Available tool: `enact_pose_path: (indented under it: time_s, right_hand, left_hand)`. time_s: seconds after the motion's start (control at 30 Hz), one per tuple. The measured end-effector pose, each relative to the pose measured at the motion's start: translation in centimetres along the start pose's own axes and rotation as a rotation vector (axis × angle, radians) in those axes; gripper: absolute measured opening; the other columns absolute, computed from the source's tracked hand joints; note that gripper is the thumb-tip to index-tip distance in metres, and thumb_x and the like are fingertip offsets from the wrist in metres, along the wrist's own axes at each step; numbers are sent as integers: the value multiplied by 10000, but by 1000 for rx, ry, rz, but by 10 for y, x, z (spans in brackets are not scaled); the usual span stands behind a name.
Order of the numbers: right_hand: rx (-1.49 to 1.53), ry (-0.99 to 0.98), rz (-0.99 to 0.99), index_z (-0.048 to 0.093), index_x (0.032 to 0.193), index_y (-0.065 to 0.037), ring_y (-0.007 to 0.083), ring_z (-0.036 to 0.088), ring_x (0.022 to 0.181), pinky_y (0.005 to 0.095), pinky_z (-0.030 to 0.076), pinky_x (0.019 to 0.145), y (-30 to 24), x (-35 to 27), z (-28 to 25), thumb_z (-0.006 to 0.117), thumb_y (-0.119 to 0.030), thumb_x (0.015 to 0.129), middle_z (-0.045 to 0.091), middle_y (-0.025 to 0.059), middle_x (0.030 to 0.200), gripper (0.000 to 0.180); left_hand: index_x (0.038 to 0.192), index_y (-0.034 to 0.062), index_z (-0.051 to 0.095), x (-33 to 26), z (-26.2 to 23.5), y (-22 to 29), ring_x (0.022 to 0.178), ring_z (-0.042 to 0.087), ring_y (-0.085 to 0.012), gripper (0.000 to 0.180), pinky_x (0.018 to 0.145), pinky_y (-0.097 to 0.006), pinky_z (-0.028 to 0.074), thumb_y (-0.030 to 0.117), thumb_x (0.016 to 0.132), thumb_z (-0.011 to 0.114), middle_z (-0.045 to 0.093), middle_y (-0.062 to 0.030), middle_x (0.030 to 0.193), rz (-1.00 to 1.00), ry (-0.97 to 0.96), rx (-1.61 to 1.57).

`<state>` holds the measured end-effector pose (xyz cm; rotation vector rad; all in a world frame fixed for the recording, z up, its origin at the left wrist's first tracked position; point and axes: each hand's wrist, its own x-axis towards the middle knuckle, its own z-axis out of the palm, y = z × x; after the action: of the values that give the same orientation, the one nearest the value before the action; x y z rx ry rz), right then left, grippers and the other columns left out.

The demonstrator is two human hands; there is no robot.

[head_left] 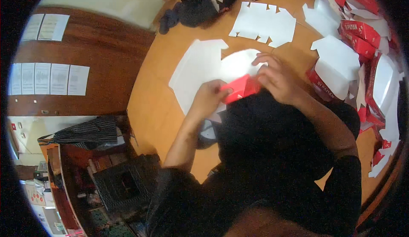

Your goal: The person sits on the floor and repeatedly folds flat white cardboard pieces into small red-and-white boxes. They fold the sides, tuck flaps, and place the finished boxes into a growing pile on the floor. Another person is visible in the background performing a similar task.

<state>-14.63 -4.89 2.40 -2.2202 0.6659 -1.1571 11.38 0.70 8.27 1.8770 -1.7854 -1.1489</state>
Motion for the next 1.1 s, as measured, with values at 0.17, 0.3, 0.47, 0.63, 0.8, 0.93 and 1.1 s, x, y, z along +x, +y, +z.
enact_pose_path:
  time_s: [0.17, 0.3, 0.47, 0.63, 0.8, 0.93, 1.1]
  right_hand:
    - [-210, 123, 114, 612, 856, -36, 314, 559, 1021, 423, 445, 909, -8, -8, 22, 660, -128, 862, 564, 119, 996, 104]
    - [-124, 304, 206, 639, 867, -67, 311, 578, 930, 415, 463, 861, -7, -15, 39, 706, -103, 815, 562, 103, 965, 92]
    - [-106, 66, -129, 648, 888, -64, 300, 566, 959, 410, 457, 871, -11, 0, 20, 712, -97, 813, 548, 109, 1007, 104]
    - [-2, 149, 103, 635, 871, -52, 289, 543, 1014, 391, 450, 886, -3, -9, 32, 707, -85, 805, 538, 110, 1060, 103]
    - [-109, 201, -17, 602, 870, -50, 297, 543, 1012, 390, 450, 886, -8, -5, 34, 681, -64, 818, 546, 114, 1051, 95]
    - [-73, 81, -146, 594, 877, -54, 303, 539, 1017, 394, 448, 888, -13, 0, 28, 679, -63, 821, 549, 118, 1039, 102]
    - [-64, 118, 24, 617, 889, -50, 313, 532, 1069, 410, 440, 923, -6, -6, 29, 695, -80, 813, 556, 116, 1072, 112]
  left_hand:
    - [868, -29, 642, -7, 28, 15, 500, 605, -171, 281, 519, -336, 468, 245, 924, 665, 607, -123, 621, 68, 141, 186]
    - [863, -21, 645, -12, 32, 25, 509, 600, -165, 265, 531, -332, 471, 236, 929, 651, 628, -138, 648, 58, 145, 170]
    - [866, -12, 642, -12, 24, 26, 539, 579, -179, 236, 566, -344, 472, 214, 935, 636, 631, -127, 670, 186, 168, 173]
    - [915, -10, 655, -4, 19, 33, 571, 586, -189, 207, 582, -349, 474, 191, 943, 611, 623, -120, 670, 119, 58, 197]
    - [1000, -7, 662, -1, 19, 41, 582, 569, -158, 225, 564, -329, 461, 203, 954, 595, 583, -91, 663, 61, -11, 79]
    - [1049, -17, 660, 2, 19, 19, 627, 531, -111, 268, 578, -291, 444, 222, 970, 567, 577, -50, 698, 19, -108, 62]
    - [1000, -32, 665, 8, 22, 24, 670, 483, -89, 250, 610, -276, 422, 178, 973, 531, 571, 6, 715, -69, -278, -184]
